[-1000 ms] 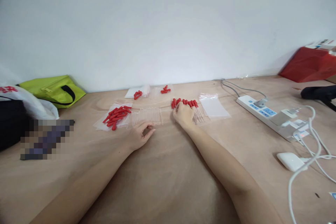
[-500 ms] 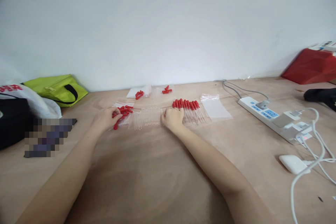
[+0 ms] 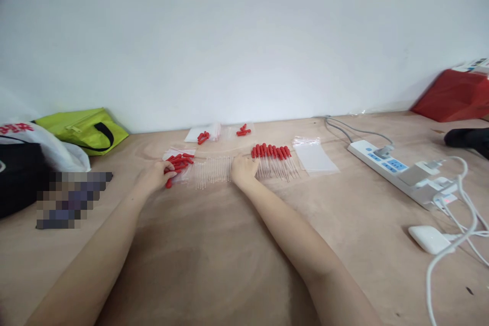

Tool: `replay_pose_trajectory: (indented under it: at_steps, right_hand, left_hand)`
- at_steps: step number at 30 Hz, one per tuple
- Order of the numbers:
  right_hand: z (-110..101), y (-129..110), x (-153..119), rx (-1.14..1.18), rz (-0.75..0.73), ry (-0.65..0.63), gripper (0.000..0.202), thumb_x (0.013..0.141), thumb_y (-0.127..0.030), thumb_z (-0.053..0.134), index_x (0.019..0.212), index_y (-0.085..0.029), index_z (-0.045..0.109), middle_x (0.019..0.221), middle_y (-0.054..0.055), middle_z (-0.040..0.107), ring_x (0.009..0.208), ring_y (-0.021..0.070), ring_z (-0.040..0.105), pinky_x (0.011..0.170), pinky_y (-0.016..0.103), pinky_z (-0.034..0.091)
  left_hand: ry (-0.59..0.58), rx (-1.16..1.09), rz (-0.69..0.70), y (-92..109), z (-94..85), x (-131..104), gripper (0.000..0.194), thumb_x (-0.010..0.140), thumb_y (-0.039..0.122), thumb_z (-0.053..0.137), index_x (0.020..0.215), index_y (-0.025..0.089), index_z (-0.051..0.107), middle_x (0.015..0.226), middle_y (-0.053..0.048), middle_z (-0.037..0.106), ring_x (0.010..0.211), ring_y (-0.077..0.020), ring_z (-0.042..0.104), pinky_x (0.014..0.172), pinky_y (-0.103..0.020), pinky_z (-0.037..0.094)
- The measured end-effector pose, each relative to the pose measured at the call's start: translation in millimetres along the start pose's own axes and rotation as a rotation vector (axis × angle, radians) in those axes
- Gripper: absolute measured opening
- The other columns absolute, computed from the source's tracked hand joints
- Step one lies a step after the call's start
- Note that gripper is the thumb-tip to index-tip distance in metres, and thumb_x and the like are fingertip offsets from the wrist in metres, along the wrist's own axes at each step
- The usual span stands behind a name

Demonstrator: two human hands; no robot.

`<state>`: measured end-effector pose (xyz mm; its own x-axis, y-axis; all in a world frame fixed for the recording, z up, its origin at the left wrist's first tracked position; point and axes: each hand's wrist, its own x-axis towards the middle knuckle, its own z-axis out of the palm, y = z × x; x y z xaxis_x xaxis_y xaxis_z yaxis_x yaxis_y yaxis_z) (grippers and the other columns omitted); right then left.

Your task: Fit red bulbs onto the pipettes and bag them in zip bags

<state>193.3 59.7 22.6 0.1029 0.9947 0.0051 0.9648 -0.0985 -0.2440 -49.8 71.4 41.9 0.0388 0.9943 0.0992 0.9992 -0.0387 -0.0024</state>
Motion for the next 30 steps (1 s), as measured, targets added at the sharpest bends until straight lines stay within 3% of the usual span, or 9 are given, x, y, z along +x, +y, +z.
replay_pose_trajectory:
  at_steps: [5,9,11,16,21,30]
  right_hand:
    - [-5,2,-4,-0.006,-0.035,-0.016,0.03,0.074,-0.011,0.044,0.102,-0.007,0.056,0.096,0.019,0.062,0.091,0.0242,0.057,0.073,0.034,0.032]
    - [-7,31,-18,-0.028,-0.205,0.156,0.03,0.077,-0.013,0.043,0.103,-0.008,0.056,0.102,0.018,0.058,0.094,0.0258,0.051,0.073,0.034,0.03]
    - [-5,54,-26,-0.026,-0.349,0.263,0.031,0.078,-0.013,0.041,0.105,-0.013,0.056,0.101,0.014,0.057,0.092,0.0246,0.048,0.074,0.035,0.028]
    - [7,98,-43,0.104,-0.638,0.439,0.029,0.082,-0.011,0.038,0.1,-0.015,0.059,0.087,0.009,0.057,0.08,0.0174,0.049,0.076,0.033,0.026]
    - [11,99,-53,0.187,-0.731,0.477,0.022,0.085,-0.018,0.041,0.092,-0.017,0.062,0.084,0.005,0.06,0.076,0.0147,0.051,0.077,0.033,0.025]
    - [12,96,-55,0.19,-0.756,0.469,0.022,0.084,-0.019,0.043,0.094,-0.02,0.062,0.085,0.004,0.064,0.075,0.0138,0.054,0.081,0.035,0.022]
  left_hand:
    - [0.147,-0.049,0.084,13,-6.6,0,0.006,0.074,0.023,0.058,0.073,0.017,0.059,0.081,-0.007,0.061,0.082,-0.024,0.058,0.071,-0.032,0.043]
    - [0.327,-0.388,0.255,56,2.9,-12,0.011,0.08,0.021,0.051,0.087,0.016,0.056,0.086,-0.005,0.063,0.082,-0.0192,0.058,0.074,-0.031,0.045]
    - [0.389,-0.452,0.381,81,13.7,-24,0.016,0.081,0.021,0.05,0.094,0.015,0.056,0.089,-0.007,0.063,0.085,-0.0197,0.057,0.077,-0.033,0.044]
    - [0.286,-0.491,0.63,123,35.9,-52,0.019,0.082,0.017,0.047,0.096,0.017,0.059,0.086,-0.007,0.06,0.082,-0.019,0.056,0.075,-0.034,0.044]
    - [0.257,-0.58,0.642,126,40.8,-56,0.016,0.082,0.021,0.05,0.094,0.017,0.06,0.085,-0.005,0.061,0.082,-0.0185,0.056,0.075,-0.034,0.043]
    - [0.292,-0.632,0.631,124,41.2,-55,0.012,0.082,0.025,0.053,0.09,0.02,0.06,0.081,-0.002,0.065,0.079,-0.0176,0.057,0.073,-0.032,0.042]
